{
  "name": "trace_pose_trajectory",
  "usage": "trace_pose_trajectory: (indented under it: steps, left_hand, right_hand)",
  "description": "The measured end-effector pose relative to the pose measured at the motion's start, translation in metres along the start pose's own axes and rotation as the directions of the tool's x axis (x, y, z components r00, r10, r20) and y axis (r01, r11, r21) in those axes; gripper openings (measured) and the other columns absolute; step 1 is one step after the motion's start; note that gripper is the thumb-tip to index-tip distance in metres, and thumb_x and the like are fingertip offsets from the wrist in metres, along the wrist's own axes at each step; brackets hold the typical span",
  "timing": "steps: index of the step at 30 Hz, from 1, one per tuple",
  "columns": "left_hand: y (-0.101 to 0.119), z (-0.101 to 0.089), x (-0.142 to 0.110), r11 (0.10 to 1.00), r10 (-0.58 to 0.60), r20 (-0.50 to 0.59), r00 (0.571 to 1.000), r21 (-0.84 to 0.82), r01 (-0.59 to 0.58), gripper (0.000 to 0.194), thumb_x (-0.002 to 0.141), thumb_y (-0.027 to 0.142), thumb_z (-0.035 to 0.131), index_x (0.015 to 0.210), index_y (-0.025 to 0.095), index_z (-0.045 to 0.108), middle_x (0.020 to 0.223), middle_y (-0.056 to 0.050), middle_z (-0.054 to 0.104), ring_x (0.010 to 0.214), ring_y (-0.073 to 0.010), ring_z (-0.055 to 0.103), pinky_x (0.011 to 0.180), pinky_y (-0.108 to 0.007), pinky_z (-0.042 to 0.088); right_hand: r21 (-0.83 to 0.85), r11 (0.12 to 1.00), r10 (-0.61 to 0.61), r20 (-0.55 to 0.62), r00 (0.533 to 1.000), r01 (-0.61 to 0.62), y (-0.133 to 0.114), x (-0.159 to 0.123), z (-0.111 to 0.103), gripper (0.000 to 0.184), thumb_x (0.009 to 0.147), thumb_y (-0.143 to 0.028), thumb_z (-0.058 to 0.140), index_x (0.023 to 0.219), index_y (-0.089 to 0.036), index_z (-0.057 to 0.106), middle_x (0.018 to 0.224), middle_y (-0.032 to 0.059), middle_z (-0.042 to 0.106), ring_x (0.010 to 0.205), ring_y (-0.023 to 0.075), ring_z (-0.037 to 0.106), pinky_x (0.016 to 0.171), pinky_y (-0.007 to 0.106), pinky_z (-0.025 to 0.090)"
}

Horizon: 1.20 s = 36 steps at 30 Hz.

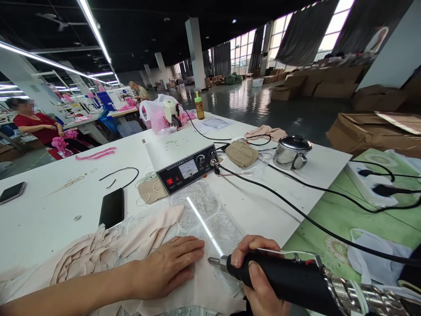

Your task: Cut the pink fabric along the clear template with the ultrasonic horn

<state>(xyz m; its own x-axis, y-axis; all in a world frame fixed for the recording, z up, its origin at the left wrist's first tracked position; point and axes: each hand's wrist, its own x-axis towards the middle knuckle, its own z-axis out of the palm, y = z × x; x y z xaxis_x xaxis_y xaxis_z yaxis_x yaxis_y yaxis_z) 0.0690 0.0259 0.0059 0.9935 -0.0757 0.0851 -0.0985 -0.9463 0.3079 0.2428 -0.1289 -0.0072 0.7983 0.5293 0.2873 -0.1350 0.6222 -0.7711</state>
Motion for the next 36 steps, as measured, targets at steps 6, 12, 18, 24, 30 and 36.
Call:
trace_pose_trajectory:
  steps: [6,12,18,24,30,36]
  left_hand:
    - [0.001,0.0,0.002,1.0,-0.007,-0.013,1.0,0.031,0.008,0.035,0.098,0.031,0.048,0.13,0.017,0.049,0.134,-0.016,0.054,0.121,-0.0291,0.053,0.099,-0.044,0.047]
    - [0.001,-0.001,0.002,0.996,0.033,0.015,0.999,0.083,-0.035,0.037,0.1,0.037,0.045,0.132,0.016,0.047,0.137,-0.015,0.054,0.122,-0.0303,0.052,0.099,-0.043,0.045]
    - [0.002,-0.001,0.004,0.992,0.032,0.04,0.999,0.121,-0.037,0.037,0.1,0.038,0.047,0.13,0.017,0.048,0.137,-0.013,0.054,0.121,-0.0308,0.053,0.096,-0.042,0.045]
    - [0.003,0.002,0.004,0.991,0.029,0.028,0.999,0.131,-0.032,0.038,0.099,0.039,0.047,0.129,0.016,0.048,0.136,-0.014,0.055,0.119,-0.0314,0.054,0.095,-0.043,0.045]
    - [0.003,0.003,0.003,0.99,0.033,0.01,0.999,0.134,-0.034,0.044,0.101,0.04,0.045,0.134,0.012,0.044,0.137,-0.015,0.053,0.12,-0.0311,0.052,0.097,-0.044,0.044]
    - [0.007,0.002,0.007,0.985,0.012,0.027,1.0,0.172,-0.016,0.039,0.098,0.04,0.051,0.13,0.017,0.049,0.133,-0.013,0.055,0.116,-0.0292,0.054,0.093,-0.04,0.045]
  right_hand:
    - [-0.002,1.0,0.01,0.029,1.0,-0.01,-0.002,-0.002,-0.003,0.01,0.083,-0.03,0.059,0.088,-0.022,0.058,0.074,0.0007,0.055,0.055,0.0129,0.055,0.051,0.031,0.05]
    - [-0.034,0.999,0.041,0.013,0.999,-0.04,0.0,-0.004,-0.006,0.011,0.08,-0.032,0.061,0.086,-0.023,0.058,0.072,0.001,0.054,0.054,0.014,0.054,0.05,0.031,0.049]
    - [-0.038,0.999,0.038,0.055,0.998,-0.036,0.0,-0.006,-0.01,0.01,0.083,-0.03,0.056,0.091,-0.025,0.058,0.077,0.0017,0.053,0.055,0.0145,0.055,0.052,0.032,0.05]
    - [-0.043,0.999,0.032,0.052,0.998,-0.03,0.002,-0.008,-0.013,0.011,0.083,-0.03,0.055,0.092,-0.025,0.057,0.078,0.0017,0.052,0.057,0.0143,0.054,0.054,0.032,0.051]
    - [-0.041,0.996,0.084,0.062,0.995,-0.081,0.0,-0.009,-0.014,0.01,0.083,-0.031,0.057,0.092,-0.026,0.057,0.08,0.0008,0.051,0.06,0.0135,0.054,0.058,0.03,0.052]
    - [-0.036,0.994,0.106,0.055,0.993,-0.104,-0.003,-0.009,-0.012,0.012,0.082,-0.033,0.061,0.091,-0.026,0.056,0.078,0.0004,0.051,0.06,0.0138,0.054,0.057,0.03,0.052]
